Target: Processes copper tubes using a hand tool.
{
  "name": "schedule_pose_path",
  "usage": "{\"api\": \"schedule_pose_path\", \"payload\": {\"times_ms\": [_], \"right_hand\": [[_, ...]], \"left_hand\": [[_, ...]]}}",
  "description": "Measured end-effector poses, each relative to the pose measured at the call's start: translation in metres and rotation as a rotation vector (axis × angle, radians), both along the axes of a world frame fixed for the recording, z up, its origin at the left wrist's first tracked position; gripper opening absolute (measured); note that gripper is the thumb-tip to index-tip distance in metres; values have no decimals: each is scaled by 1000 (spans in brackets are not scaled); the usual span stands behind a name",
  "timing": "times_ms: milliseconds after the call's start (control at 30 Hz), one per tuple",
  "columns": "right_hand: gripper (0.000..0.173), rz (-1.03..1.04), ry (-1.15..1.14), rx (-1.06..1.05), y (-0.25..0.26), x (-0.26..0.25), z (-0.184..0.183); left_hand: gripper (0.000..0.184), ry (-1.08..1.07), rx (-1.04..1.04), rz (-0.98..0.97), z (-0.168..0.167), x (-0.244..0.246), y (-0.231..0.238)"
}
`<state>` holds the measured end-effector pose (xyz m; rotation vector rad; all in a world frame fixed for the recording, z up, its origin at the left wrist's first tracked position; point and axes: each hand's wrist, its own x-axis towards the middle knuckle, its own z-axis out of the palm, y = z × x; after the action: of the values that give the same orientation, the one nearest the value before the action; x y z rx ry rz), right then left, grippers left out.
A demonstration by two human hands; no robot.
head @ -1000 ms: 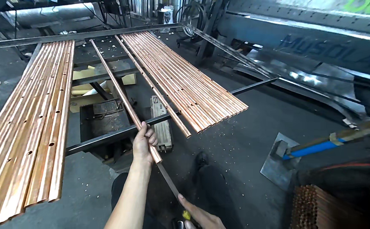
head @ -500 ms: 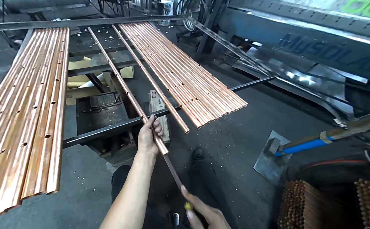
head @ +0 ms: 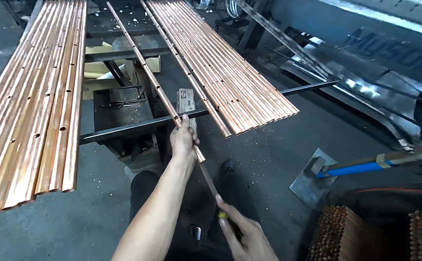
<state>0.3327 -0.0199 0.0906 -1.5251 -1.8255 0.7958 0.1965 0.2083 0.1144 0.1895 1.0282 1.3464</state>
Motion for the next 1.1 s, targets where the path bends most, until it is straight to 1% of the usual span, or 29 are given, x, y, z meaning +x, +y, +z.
{"api": "schedule_pose_path", "payload": {"times_ms": [67,133,167,267,333,400,433,533,600,700,767,867,933,1033,1100], "right_hand": [[44,1,2,64,17,-3,-10],[45,53,48,-19,11,1,-3],[44,76,63,-70,1,5,3],[42,103,99,-115,-20,15,7],[42,74,74,-63,-6,9,4],[43,50,34,20,17,0,-3],[44,50,34,27,18,-3,-3],[43,65,67,-53,-11,4,8],[43,63,47,-71,-20,7,9],[42,16,-7,63,9,-4,-6],[43,27,17,84,16,-7,-12],[42,55,29,-10,-16,3,5],[42,66,30,-23,-21,4,6],[41,42,14,97,13,-5,-10],[42,60,33,80,20,-5,-11]], "left_hand": [[25,28,-42,27,6,0,-2],[27,-2,-66,8,7,-8,-5],[28,-56,-46,-25,4,-13,-5],[34,-337,164,-152,-17,-25,-1],[32,-453,289,-187,-24,-21,-1],[30,-421,274,-170,-19,-19,0],[30,-372,242,-162,-16,-21,1],[30,-258,168,-174,-10,-22,2],[29,-215,152,-147,-11,-21,1],[24,-157,108,-111,-9,-17,2],[21,-123,65,-97,-5,-19,3],[18,-55,-7,-68,2,-18,-3],[17,-14,-35,-6,5,-18,-9],[20,53,-55,67,11,-15,-13],[22,60,-61,73,13,-20,-15]]}}
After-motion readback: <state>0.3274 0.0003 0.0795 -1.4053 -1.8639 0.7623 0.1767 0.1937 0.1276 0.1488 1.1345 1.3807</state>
